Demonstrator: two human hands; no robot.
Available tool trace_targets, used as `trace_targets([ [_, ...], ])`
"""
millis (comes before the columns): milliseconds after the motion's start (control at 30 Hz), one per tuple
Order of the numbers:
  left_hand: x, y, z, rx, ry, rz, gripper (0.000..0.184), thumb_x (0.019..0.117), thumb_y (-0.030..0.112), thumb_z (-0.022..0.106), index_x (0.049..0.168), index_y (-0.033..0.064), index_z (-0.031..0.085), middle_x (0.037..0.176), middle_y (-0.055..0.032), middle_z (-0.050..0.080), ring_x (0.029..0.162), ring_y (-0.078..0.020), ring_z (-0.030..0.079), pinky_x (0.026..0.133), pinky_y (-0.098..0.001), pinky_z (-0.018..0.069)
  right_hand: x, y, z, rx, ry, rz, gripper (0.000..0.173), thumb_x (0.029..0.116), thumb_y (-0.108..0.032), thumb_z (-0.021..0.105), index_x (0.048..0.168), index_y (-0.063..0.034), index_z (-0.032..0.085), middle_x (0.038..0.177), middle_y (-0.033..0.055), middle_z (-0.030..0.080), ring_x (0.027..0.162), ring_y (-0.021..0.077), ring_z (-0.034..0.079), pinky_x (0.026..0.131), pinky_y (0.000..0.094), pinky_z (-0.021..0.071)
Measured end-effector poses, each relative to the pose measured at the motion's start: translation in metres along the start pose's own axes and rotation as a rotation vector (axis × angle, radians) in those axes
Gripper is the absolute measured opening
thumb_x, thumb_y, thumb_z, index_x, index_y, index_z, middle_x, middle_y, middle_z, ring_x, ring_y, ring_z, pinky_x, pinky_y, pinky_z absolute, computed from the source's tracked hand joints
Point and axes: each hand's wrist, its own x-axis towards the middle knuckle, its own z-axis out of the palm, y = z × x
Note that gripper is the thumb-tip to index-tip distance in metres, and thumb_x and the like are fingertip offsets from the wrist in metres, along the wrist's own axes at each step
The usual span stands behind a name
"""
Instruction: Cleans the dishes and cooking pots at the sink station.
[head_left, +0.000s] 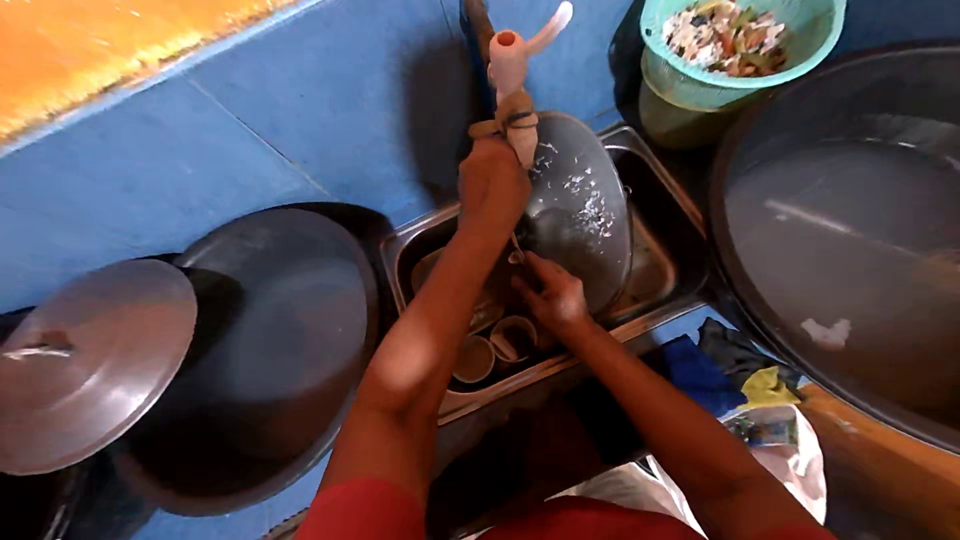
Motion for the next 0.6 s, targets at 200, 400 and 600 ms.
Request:
trace_targets([
  [200,-0.003,0.009,0.008,-0.096,0.051,-0.109,0.048,0.0924,0.02,0.068,0.135,-0.0014,0.061,0.139,-0.0234,0.059,0.127,-0.0378,0.06,0.105,-0.0534,0.0484,-0.004,0.014,-0.026,0.388,-0.472,0.279,0.057,0.1099,-0.041,0.033,0.156,-0.0069,0.042,0.151,0.017,0.051,0.136,0.024,0.052,0.114,0.0439,0.0427],
  [400,-0.003,0.004,0.007,-0.112,-0.118,-0.092,0.037,0.0966,0.019,0.06,0.13,0.0051,0.066,0.129,-0.0177,0.068,0.124,-0.0337,0.063,0.103,-0.0565,0.0481,-0.022,0.116,-0.05,-0.265,-0.904,0.199,0.041,0.1114,-0.024,0.041,0.145,-0.0067,0.058,0.155,0.0173,0.048,0.146,0.0382,0.041,0.12,0.0581,0.0294],
  [600,-0.005,0.003,0.01,-0.147,-0.088,-0.06,0.041,0.0925,0.016,0.061,0.133,0.0163,0.068,0.125,-0.0113,0.071,0.121,-0.0287,0.065,0.102,-0.0533,0.0494,-0.008,0.126,-0.015,-0.497,-0.831,0.353,0.05,0.1072,-0.032,0.051,0.149,-0.0048,0.052,0.161,0.0266,0.035,0.152,0.0499,0.022,0.12,0.0706,0.0171],
])
